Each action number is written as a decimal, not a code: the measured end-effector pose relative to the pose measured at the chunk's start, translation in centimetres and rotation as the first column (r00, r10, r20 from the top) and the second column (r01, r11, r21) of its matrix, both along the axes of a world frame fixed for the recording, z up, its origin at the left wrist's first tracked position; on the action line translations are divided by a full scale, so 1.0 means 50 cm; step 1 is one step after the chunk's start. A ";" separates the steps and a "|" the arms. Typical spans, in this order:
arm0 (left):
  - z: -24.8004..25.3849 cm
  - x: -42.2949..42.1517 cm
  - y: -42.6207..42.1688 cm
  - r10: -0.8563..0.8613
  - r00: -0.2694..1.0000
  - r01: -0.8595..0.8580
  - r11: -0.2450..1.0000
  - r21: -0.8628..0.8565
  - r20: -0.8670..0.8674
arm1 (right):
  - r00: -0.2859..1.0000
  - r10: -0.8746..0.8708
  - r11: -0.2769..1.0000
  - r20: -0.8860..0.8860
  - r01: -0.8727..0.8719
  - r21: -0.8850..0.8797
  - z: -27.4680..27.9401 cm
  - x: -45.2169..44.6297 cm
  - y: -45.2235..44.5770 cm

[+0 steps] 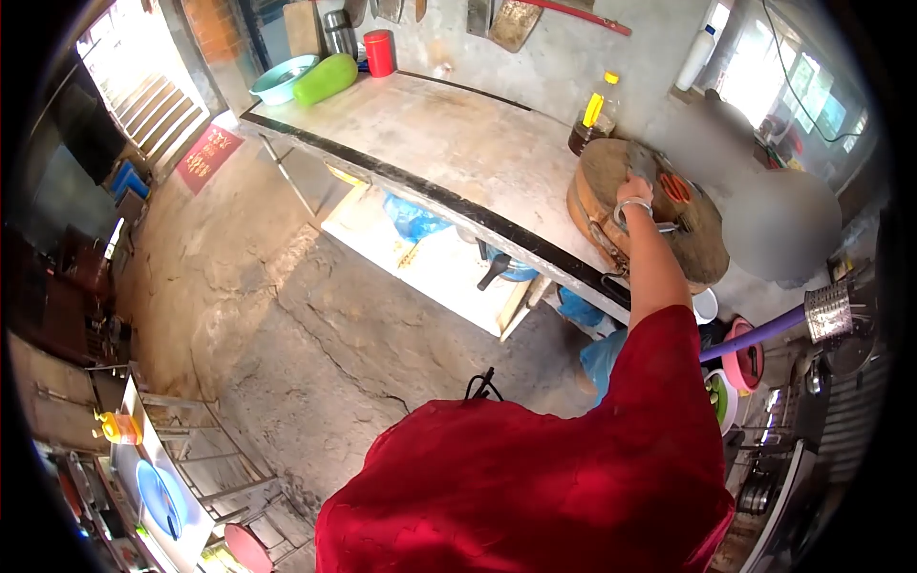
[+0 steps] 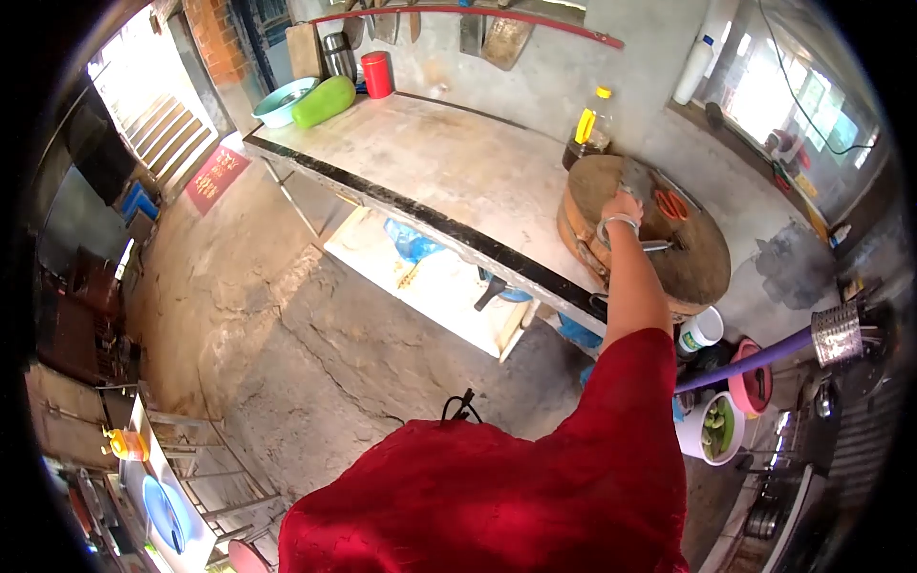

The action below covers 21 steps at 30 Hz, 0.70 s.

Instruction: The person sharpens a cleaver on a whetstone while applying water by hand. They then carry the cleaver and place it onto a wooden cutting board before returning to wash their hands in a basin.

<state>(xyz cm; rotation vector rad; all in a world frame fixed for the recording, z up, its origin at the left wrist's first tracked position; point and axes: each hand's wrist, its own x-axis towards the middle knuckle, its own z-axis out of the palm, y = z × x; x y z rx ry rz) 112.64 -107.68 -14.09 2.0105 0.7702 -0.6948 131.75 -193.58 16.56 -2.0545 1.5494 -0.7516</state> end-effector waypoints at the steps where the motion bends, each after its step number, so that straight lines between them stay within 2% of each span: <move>1: -0.004 -0.002 -0.001 0.004 1.000 -0.004 1.000 0.004 -0.004 | 0.980 0.092 0.994 -0.179 -0.102 -0.048 0.043 -0.020 0.035; 4: -0.006 0.002 -0.009 0.002 1.000 -0.002 1.000 0.001 -0.003 | 0.958 0.127 0.979 -0.257 -0.163 -0.121 0.119 -0.032 0.110; 5: -0.007 0.003 -0.009 0.004 1.000 -0.004 1.000 0.001 -0.002 | 0.958 0.145 0.951 -0.248 -0.204 -0.234 0.109 -0.025 0.108; 7: -0.007 0.000 -0.008 0.006 1.000 -0.006 1.000 -0.001 -0.001 | 0.911 0.387 0.876 -0.141 -0.411 -0.252 0.131 -0.024 0.154; 8: -0.010 -0.003 -0.008 0.007 1.000 -0.007 1.000 0.001 0.001 | 0.879 0.461 0.821 -0.120 -0.474 -0.318 0.131 -0.017 0.192; 9: -0.010 -0.010 -0.006 0.008 1.000 -0.008 1.000 0.003 0.003 | 0.839 0.544 0.782 -0.017 -0.514 -0.353 0.116 -0.007 0.241; 10: -0.011 -0.017 -0.001 0.013 1.000 -0.013 1.000 0.004 0.004 | 0.789 0.598 0.704 -0.140 -0.600 -0.380 0.135 -0.014 0.319; 11: -0.012 -0.028 0.005 0.020 1.000 -0.020 1.000 0.007 0.006 | 0.704 0.710 0.619 -0.009 -0.630 -0.470 0.108 -0.009 0.375; 12: -0.012 -0.040 0.014 0.026 1.000 -0.026 1.000 0.009 0.007 | 0.584 0.809 0.550 0.066 -0.713 -0.435 0.096 -0.015 0.442; 14: -0.014 -0.090 0.041 0.066 0.998 -0.066 0.998 0.017 0.009 | 0.459 0.885 0.421 -0.081 -0.862 -0.283 0.060 -0.026 0.556; 16: -0.015 -0.160 0.072 0.130 0.991 -0.131 0.991 0.032 0.011 | 0.229 0.946 0.177 -0.228 -0.957 -0.228 0.006 -0.048 0.634; 18: -0.014 -0.244 0.090 0.215 0.976 -0.215 0.975 0.046 0.020 | 0.029 0.943 -0.044 -0.331 -0.977 -0.209 -0.080 -0.057 0.678; 21: -0.014 -0.382 0.098 0.356 0.934 -0.356 0.932 0.061 0.015 | -0.155 0.931 -0.203 -0.330 -0.973 -0.115 -0.118 -0.073 0.746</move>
